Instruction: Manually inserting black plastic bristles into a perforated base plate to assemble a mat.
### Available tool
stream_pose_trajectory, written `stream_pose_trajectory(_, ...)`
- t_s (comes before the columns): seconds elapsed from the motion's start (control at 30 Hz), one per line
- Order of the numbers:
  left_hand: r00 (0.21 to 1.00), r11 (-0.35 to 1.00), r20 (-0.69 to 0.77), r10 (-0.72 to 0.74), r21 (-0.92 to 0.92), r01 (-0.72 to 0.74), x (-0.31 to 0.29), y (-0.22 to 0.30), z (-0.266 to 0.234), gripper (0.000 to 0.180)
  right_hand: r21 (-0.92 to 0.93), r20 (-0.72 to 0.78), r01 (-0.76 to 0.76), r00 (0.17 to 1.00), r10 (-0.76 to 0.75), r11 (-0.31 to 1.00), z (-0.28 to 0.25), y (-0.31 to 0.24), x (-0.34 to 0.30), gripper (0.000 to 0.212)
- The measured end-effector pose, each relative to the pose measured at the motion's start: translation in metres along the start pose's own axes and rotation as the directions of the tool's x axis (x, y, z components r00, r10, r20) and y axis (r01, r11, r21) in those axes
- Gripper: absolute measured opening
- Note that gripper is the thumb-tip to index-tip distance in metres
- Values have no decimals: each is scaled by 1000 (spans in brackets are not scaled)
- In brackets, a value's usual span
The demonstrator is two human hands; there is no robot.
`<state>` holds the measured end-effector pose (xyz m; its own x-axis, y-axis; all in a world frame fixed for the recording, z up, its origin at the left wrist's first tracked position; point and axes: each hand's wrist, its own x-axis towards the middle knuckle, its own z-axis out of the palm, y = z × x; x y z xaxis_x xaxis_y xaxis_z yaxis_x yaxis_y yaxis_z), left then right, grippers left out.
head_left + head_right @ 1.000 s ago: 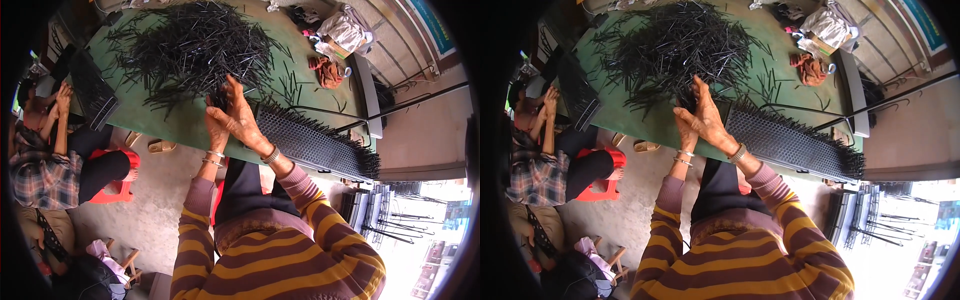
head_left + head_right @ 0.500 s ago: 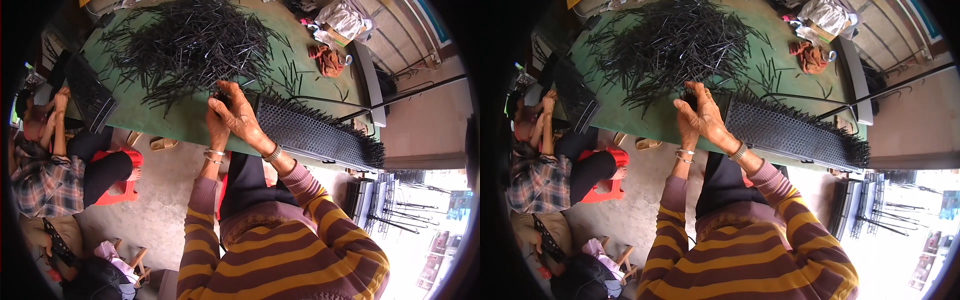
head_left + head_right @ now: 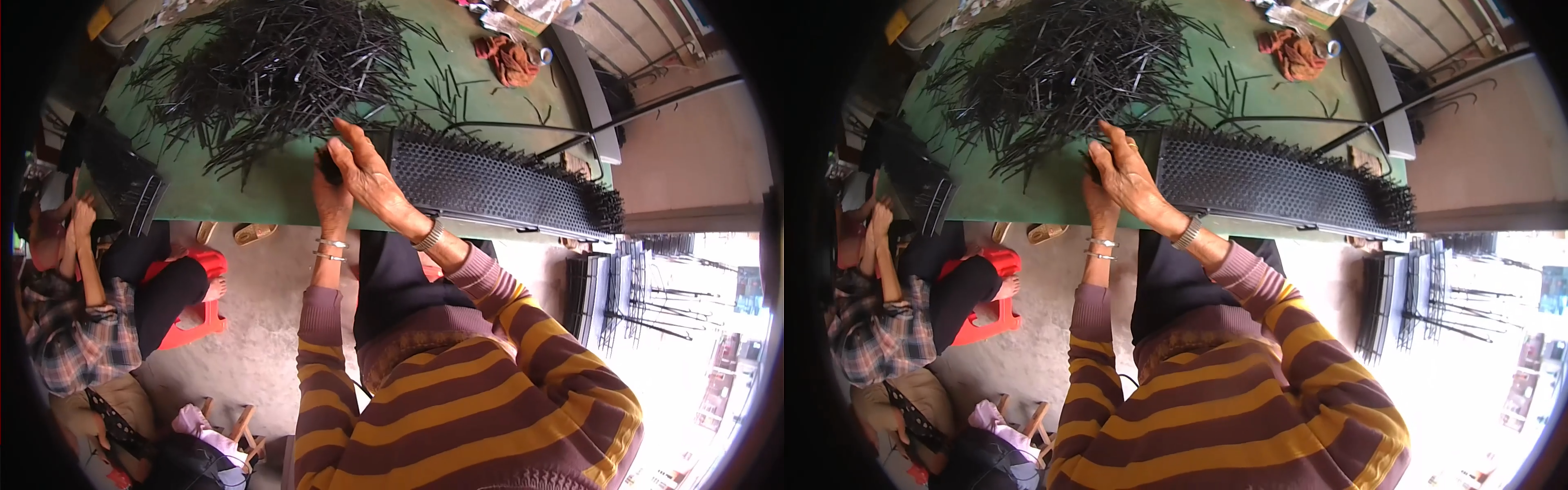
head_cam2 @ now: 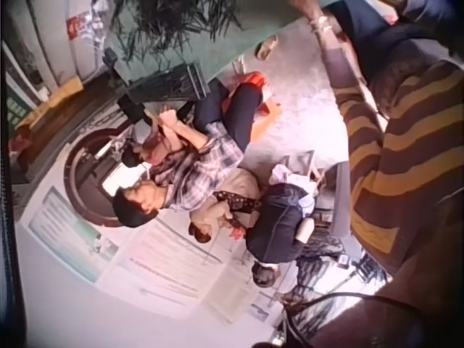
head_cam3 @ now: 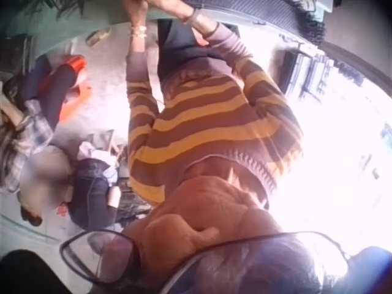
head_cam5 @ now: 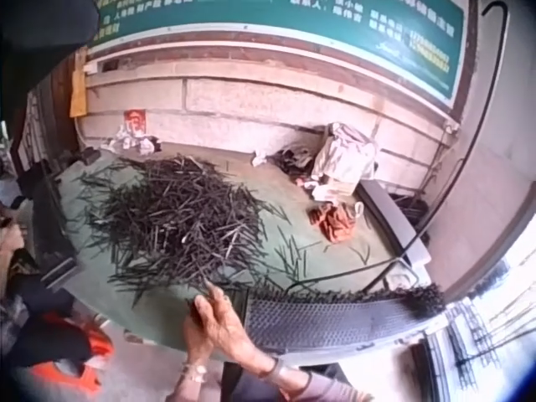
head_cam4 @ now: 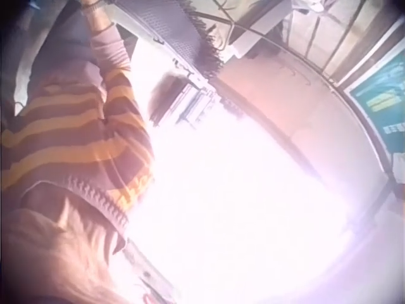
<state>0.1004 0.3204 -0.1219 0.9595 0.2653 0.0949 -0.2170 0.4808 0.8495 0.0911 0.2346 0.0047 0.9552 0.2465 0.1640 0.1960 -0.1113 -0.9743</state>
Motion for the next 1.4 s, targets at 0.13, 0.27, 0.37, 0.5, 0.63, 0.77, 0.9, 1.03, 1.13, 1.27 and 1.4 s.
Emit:
stream_pose_trajectory(0.13, 928, 576, 180, -325, -741, 345, -3, -3, 1, 34, -40, 21, -125, 992, 126, 991, 1, 21, -3, 50)
stream_pose_trajectory(0.27, 999, 954, 1, -45, -297, 43, -5, 14, 32, 31, -8, -19, 34, 999, -34, 999, -9, 23, -1, 49)
stream_pose_trajectory(0.37, 968, 987, -235, 84, 152, -48, 2, 49, 36, 22, 188, 9, -81, 997, 81, 979, -21, -2, -1, 48)
stream_pose_trajectory(0.5, 923, 888, -81, -375, -316, 334, 4, 75, 45, 9, 223, 4, -92, 996, 94, 971, -68, -23, -1, 41)
stream_pose_trajectory(0.63, 842, 729, 171, -512, -431, 531, -35, 85, 80, 19, 97, 93, -225, 972, 216, 969, -109, -42, -7, 42)
stream_pose_trajectory(0.77, 819, 734, 208, -534, -367, 572, -69, 80, 112, 23, 112, 202, -297, 941, 271, 948, -127, -36, -20, 35)
stream_pose_trajectory(0.9, 785, 737, 172, -595, -273, 618, -89, 78, 125, 23, 136, 240, -370, 912, 332, 919, -138, -40, -32, 21)
stream_pose_trajectory(1.03, 801, 762, 102, -590, -256, 594, -97, 83, 130, 23, 210, 237, -360, 921, 310, 909, -138, -40, -41, 15)
stream_pose_trajectory(1.13, 818, 792, 41, -574, -225, 567, -103, 90, 134, 23, 180, 211, -338, 931, 299, 924, -138, -35, -44, 13)
stream_pose_trajectory(1.27, 828, 802, 24, -561, -233, 550, -106, 93, 134, 24, 136, 209, -352, 924, 320, 926, -137, -41, -47, 17)
stream_pose_trajectory(1.4, 818, 795, 54, -573, -207, 571, -109, 92, 130, 24, 175, 180, -287, 950, 256, 942, -135, -38, -49, 13)
